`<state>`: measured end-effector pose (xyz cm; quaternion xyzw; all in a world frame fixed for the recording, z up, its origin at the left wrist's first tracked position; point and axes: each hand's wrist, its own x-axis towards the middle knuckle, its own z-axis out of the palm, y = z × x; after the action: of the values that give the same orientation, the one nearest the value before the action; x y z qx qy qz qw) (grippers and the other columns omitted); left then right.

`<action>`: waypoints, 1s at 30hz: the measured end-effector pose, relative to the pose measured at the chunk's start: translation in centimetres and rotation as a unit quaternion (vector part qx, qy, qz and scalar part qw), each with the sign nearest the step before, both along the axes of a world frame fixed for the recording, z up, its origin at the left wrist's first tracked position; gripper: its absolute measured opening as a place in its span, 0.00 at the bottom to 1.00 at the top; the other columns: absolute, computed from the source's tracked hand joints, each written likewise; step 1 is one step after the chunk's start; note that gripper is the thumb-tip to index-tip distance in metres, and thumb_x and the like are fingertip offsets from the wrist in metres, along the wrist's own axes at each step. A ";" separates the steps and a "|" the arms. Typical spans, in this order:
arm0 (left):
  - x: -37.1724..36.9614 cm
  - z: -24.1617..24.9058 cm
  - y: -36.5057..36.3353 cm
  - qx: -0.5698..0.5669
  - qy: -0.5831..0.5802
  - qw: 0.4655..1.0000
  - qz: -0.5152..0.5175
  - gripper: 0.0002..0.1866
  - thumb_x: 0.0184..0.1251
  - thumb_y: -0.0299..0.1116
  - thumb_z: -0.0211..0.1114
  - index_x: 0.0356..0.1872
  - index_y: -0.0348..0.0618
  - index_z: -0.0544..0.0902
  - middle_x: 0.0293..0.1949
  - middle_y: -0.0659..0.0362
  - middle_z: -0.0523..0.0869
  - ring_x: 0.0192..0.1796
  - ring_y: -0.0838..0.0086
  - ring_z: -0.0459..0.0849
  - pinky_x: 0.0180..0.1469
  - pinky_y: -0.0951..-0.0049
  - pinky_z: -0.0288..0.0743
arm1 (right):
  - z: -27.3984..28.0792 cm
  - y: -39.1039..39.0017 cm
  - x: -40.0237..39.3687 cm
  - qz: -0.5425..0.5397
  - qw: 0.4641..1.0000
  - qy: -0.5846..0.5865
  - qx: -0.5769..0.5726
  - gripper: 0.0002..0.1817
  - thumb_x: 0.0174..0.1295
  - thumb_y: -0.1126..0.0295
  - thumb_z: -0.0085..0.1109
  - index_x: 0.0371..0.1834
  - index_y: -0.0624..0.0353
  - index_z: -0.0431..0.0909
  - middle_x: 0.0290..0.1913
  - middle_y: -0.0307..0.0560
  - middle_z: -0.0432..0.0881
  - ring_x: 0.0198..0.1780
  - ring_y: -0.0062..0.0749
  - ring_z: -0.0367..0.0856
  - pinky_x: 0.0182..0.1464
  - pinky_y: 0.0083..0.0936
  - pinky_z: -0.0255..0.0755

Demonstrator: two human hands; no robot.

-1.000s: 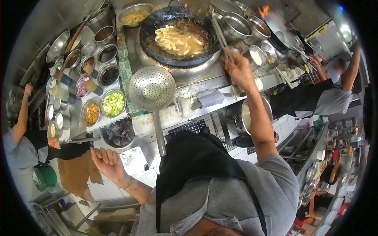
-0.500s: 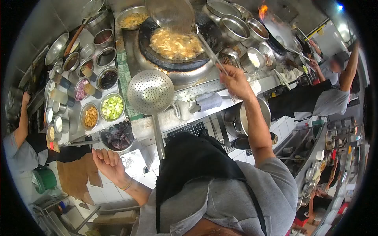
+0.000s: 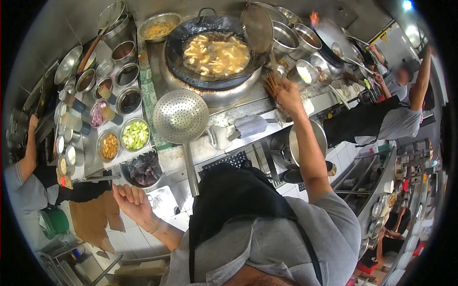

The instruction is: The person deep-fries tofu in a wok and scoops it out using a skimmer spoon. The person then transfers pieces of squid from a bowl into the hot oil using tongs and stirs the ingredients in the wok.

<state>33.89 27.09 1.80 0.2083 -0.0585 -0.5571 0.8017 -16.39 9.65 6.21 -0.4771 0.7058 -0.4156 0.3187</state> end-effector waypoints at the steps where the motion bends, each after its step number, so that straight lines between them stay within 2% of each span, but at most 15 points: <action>1: -0.1 0.2 0.0 0.001 0.001 1.000 0.005 0.20 0.84 0.40 0.51 0.25 0.47 0.69 0.14 0.65 0.61 0.12 0.81 0.54 0.14 0.79 0.51 | 0.5 0.1 0.3 0.003 0.996 -0.089 0.026 0.17 0.71 0.73 0.54 0.62 0.62 0.74 0.27 0.36 0.75 0.18 0.13 0.66 0.14 0.19 0.57; 3: -0.3 0.8 -0.2 -0.016 0.009 1.000 0.000 0.20 0.83 0.41 0.52 0.25 0.47 0.69 0.13 0.65 0.61 0.13 0.81 0.54 0.14 0.79 0.51 | 1.5 0.4 1.0 0.013 0.962 -0.262 0.081 0.09 0.71 0.73 0.53 0.52 0.61 0.76 0.28 0.36 0.74 0.18 0.15 0.67 0.12 0.19 0.58; 5: -0.3 0.9 -0.1 -0.024 0.013 1.000 -0.003 0.21 0.83 0.41 0.52 0.25 0.47 0.69 0.13 0.65 0.61 0.13 0.81 0.54 0.14 0.78 0.51 | 0.8 -0.5 -0.2 0.032 0.909 -0.399 0.114 0.13 0.73 0.76 0.49 0.57 0.63 0.72 0.28 0.35 0.73 0.17 0.12 0.64 0.12 0.16 0.55; 7: -0.2 0.8 -0.3 -0.027 0.012 0.999 -0.012 0.21 0.83 0.41 0.52 0.24 0.47 0.69 0.13 0.65 0.61 0.13 0.81 0.55 0.14 0.78 0.51 | 0.3 -1.6 -1.2 0.047 0.833 -0.532 0.144 0.15 0.74 0.80 0.44 0.62 0.65 0.69 0.28 0.35 0.71 0.16 0.10 0.60 0.11 0.12 0.51; 11: -0.4 0.3 0.1 -0.007 0.001 1.000 -0.021 0.21 0.83 0.41 0.52 0.25 0.47 0.70 0.13 0.65 0.62 0.13 0.82 0.56 0.14 0.78 0.52 | -2.0 -4.4 -2.1 0.097 0.757 -0.623 0.174 0.15 0.72 0.81 0.46 0.60 0.64 0.65 0.30 0.39 0.72 0.16 0.12 0.61 0.11 0.14 0.52; 15: -0.5 -0.1 0.3 0.000 -0.002 1.000 -0.017 0.20 0.83 0.41 0.53 0.25 0.48 0.72 0.13 0.66 0.63 0.12 0.83 0.56 0.13 0.79 0.52 | -3.1 -5.8 -0.7 0.137 0.768 -0.605 0.160 0.16 0.71 0.81 0.47 0.60 0.62 0.66 0.29 0.36 0.72 0.16 0.10 0.60 0.10 0.14 0.52; 18: -0.2 0.1 0.4 -0.004 0.003 1.000 -0.010 0.20 0.82 0.41 0.54 0.25 0.48 0.72 0.13 0.67 0.63 0.12 0.83 0.55 0.13 0.79 0.51 | -2.4 -5.3 0.3 0.138 0.840 -0.508 0.135 0.17 0.71 0.80 0.49 0.61 0.60 0.66 0.27 0.35 0.71 0.16 0.11 0.60 0.11 0.15 0.52; 19: 0.0 0.0 0.5 -0.004 0.003 1.000 -0.005 0.20 0.82 0.41 0.54 0.25 0.48 0.72 0.13 0.67 0.63 0.12 0.83 0.54 0.13 0.79 0.51 | -3.4 -5.3 -0.1 0.152 0.873 -0.447 0.120 0.19 0.70 0.78 0.51 0.64 0.62 0.69 0.25 0.34 0.72 0.16 0.12 0.61 0.12 0.17 0.52; 22: 0.0 0.3 1.0 -0.001 0.002 1.000 0.008 0.20 0.82 0.41 0.54 0.24 0.48 0.72 0.13 0.67 0.63 0.12 0.83 0.54 0.13 0.79 0.51 | -0.8 -2.7 1.5 0.133 0.961 -0.227 0.088 0.19 0.68 0.76 0.53 0.62 0.65 0.74 0.24 0.34 0.73 0.17 0.13 0.64 0.13 0.18 0.51; 23: 0.0 0.3 1.1 0.000 0.001 1.000 0.011 0.20 0.82 0.41 0.54 0.24 0.48 0.72 0.13 0.67 0.63 0.12 0.83 0.54 0.13 0.79 0.51 | -0.8 -2.3 1.1 0.152 0.977 -0.133 0.071 0.19 0.67 0.75 0.56 0.61 0.67 0.79 0.26 0.36 0.77 0.20 0.16 0.70 0.18 0.19 0.61; 26: 0.2 -0.3 1.1 0.010 0.011 1.000 -0.002 0.21 0.83 0.42 0.54 0.24 0.48 0.72 0.13 0.67 0.63 0.12 0.83 0.54 0.13 0.79 0.51 | -0.1 -1.7 1.1 0.187 0.974 0.130 -0.016 0.19 0.68 0.75 0.57 0.61 0.66 0.80 0.29 0.38 0.80 0.26 0.20 0.76 0.29 0.22 0.70; 29: 0.4 -0.6 0.9 0.005 -0.007 1.000 -0.016 0.21 0.83 0.41 0.54 0.24 0.48 0.72 0.13 0.67 0.63 0.12 0.83 0.55 0.13 0.79 0.52 | 2.1 -0.4 1.7 0.186 0.969 0.135 -0.085 0.21 0.70 0.77 0.57 0.66 0.62 0.78 0.29 0.32 0.76 0.30 0.15 0.69 0.33 0.18 0.66; 30: 0.3 -0.6 0.8 0.006 -0.004 1.000 -0.015 0.21 0.83 0.41 0.53 0.24 0.48 0.72 0.13 0.67 0.63 0.12 0.82 0.55 0.13 0.79 0.52 | 2.7 -0.2 1.9 0.174 0.975 0.101 -0.098 0.21 0.70 0.77 0.57 0.66 0.62 0.78 0.29 0.32 0.75 0.30 0.15 0.69 0.33 0.18 0.67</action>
<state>34.23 27.90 1.23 0.2147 -0.0609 -0.5683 0.7920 -14.44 9.47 8.89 -0.6610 0.5963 -0.3708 0.2646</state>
